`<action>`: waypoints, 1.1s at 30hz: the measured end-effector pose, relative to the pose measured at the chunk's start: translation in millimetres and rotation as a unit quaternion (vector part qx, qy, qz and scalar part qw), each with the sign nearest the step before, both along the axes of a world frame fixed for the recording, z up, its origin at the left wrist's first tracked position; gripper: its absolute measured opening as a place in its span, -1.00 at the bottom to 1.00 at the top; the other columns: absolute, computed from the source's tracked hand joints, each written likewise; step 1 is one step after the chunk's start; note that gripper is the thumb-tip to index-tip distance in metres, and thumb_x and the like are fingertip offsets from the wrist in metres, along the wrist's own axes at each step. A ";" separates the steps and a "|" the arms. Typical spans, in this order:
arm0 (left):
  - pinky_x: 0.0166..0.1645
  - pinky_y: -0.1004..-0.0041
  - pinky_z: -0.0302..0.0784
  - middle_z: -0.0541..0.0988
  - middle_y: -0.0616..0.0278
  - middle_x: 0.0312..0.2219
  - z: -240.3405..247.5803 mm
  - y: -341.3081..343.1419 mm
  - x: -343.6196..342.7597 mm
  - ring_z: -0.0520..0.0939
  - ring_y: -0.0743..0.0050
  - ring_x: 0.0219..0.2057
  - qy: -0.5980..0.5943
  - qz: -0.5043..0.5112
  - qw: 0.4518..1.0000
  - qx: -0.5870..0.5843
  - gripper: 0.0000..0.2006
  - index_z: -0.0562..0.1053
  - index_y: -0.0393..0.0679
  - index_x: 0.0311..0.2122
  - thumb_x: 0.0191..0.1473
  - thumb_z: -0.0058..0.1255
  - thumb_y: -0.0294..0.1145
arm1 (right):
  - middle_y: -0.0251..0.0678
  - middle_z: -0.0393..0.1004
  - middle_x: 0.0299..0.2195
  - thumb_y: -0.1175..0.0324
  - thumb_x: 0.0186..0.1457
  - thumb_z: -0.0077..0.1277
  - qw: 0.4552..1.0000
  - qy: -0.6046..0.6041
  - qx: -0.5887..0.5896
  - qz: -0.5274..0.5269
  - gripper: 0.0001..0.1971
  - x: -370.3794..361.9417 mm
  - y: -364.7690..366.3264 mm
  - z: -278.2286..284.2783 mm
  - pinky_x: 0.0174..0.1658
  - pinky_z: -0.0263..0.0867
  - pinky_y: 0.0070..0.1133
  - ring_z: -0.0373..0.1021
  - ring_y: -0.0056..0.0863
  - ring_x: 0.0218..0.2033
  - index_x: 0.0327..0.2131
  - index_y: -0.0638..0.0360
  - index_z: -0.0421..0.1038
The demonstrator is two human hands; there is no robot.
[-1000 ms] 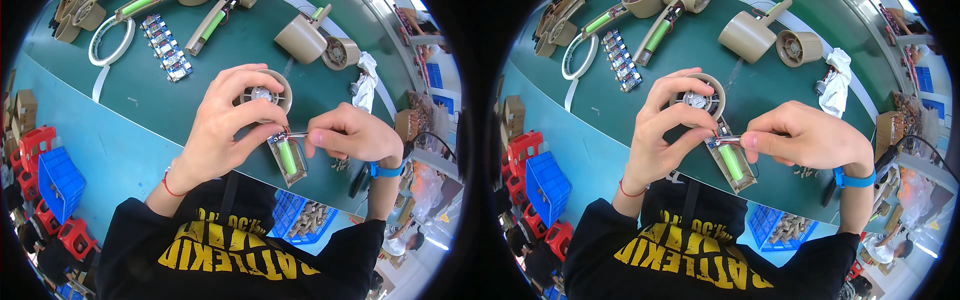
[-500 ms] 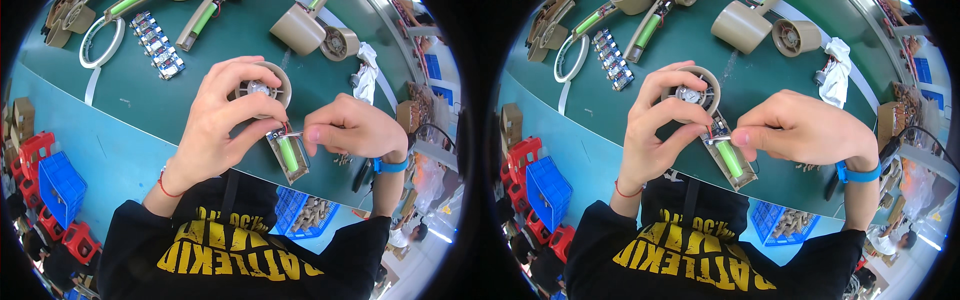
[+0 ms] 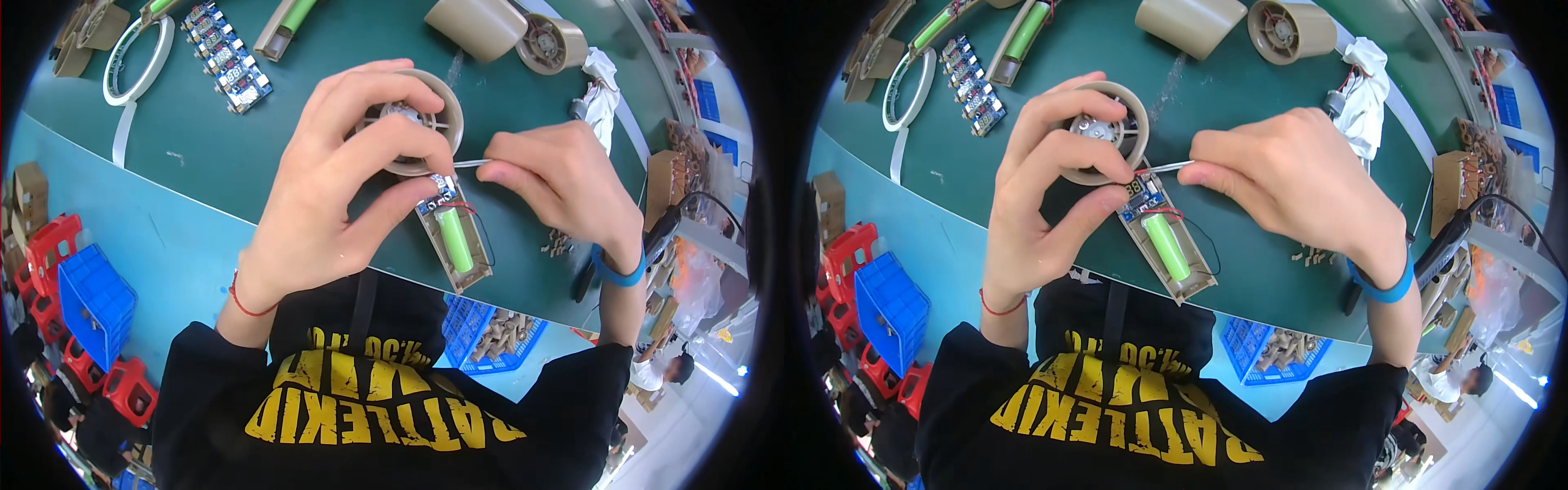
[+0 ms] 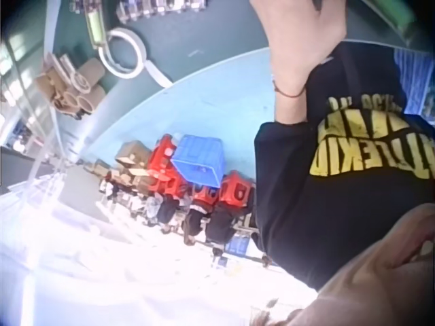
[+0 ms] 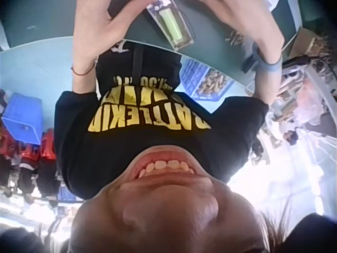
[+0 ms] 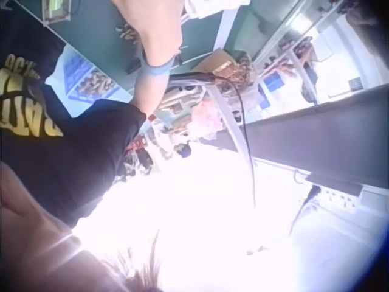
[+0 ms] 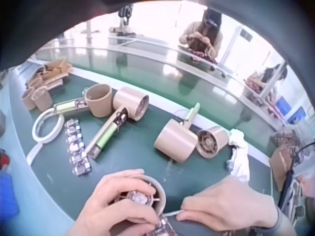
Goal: Assembling a handheld electronic fan by installing the motor, battery, and circuit board into the housing and securing them with an electric screwdriver.
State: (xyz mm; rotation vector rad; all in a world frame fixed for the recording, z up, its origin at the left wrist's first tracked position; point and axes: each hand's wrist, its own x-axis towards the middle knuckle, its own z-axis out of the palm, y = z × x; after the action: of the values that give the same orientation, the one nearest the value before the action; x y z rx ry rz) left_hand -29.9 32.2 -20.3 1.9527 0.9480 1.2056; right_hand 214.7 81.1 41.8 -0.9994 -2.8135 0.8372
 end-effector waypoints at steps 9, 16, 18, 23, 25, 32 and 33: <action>0.22 0.12 0.30 0.46 0.03 -0.01 -0.9 2.7 -2.9 0.41 -0.15 0.19 0.020 -0.021 0.999 0.015 -0.78 0.52 -0.18 -0.31 -0.16 0.15 -0.61 | -0.16 0.40 -0.55 0.30 0.23 0.04 1.000 0.014 -0.025 0.012 -0.82 6.1 2.3 -9.5 -0.46 0.25 -0.40 0.36 -0.11 -0.52 -0.37 0.21 0.45; 0.23 0.13 0.27 0.46 0.01 -0.01 -2.8 2.6 -1.4 0.42 -0.13 0.18 0.019 -0.020 0.999 0.023 -0.79 0.51 -0.20 -0.31 -0.15 0.14 -0.60 | -0.18 0.41 -0.56 0.31 0.23 0.03 0.999 0.032 -0.004 -0.025 -0.82 5.5 -13.7 -23.1 -0.47 0.27 -0.42 0.36 -0.13 -0.54 -0.38 0.20 0.46; 0.23 0.14 0.27 0.46 0.01 0.00 -1.9 1.5 -2.7 0.41 -0.12 0.18 0.022 -0.021 0.999 0.021 -0.79 0.51 -0.19 -0.31 -0.14 0.15 -0.61 | -0.19 0.41 -0.56 0.31 0.23 0.03 0.999 0.032 0.010 -0.030 -0.82 4.9 -18.4 -23.5 -0.48 0.27 -0.42 0.36 -0.14 -0.54 -0.38 0.19 0.46; 0.23 0.18 0.27 0.45 0.01 0.01 -1.2 1.0 -3.8 0.41 -0.07 0.19 0.033 -0.024 0.999 0.004 -0.79 0.51 -0.20 -0.30 -0.13 0.15 -0.62 | -0.21 0.39 -0.59 0.33 0.20 0.08 0.995 0.028 0.082 -0.055 -0.84 0.3 -28.0 -20.5 -0.51 0.25 -0.42 0.37 -0.16 -0.57 -0.42 0.17 0.44; 0.22 0.22 0.27 0.45 0.01 0.02 -2.4 0.9 -4.4 0.41 -0.02 0.19 0.028 -0.027 0.999 0.007 -0.79 0.51 -0.20 -0.29 -0.12 0.15 -0.62 | -0.21 0.38 -0.60 0.34 0.19 0.09 0.993 0.024 0.103 -0.057 -0.85 -1.1 -31.2 -18.0 -0.52 0.24 -0.42 0.37 -0.17 -0.58 -0.42 0.16 0.43; 0.20 0.28 0.28 0.43 0.01 0.05 12.2 -6.8 3.0 0.41 0.05 0.18 0.023 0.002 0.999 -0.047 -0.77 0.50 -0.20 -0.26 -0.11 0.14 -0.63 | -0.19 0.36 -0.62 0.33 0.20 0.10 0.986 -0.006 0.151 -0.064 -0.85 -0.7 -35.4 -14.0 -0.53 0.22 -0.43 0.35 -0.16 -0.60 -0.41 0.13 0.41; 0.20 0.29 0.29 0.43 0.01 0.05 12.2 -7.7 3.8 0.41 0.06 0.19 0.018 0.003 0.998 -0.053 -0.77 0.50 -0.20 -0.26 -0.11 0.14 -0.63 | -0.19 0.36 -0.62 0.33 0.20 0.10 0.987 -0.005 0.150 -0.065 -0.85 -1.0 -35.0 -15.2 -0.53 0.22 -0.43 0.35 -0.16 -0.60 -0.41 0.13 0.41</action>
State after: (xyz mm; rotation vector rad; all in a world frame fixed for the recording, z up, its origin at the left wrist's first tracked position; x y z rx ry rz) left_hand -26.1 24.5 -8.0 1.8955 1.0167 1.1034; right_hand 213.8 46.1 26.5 -1.1213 -2.7335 0.3805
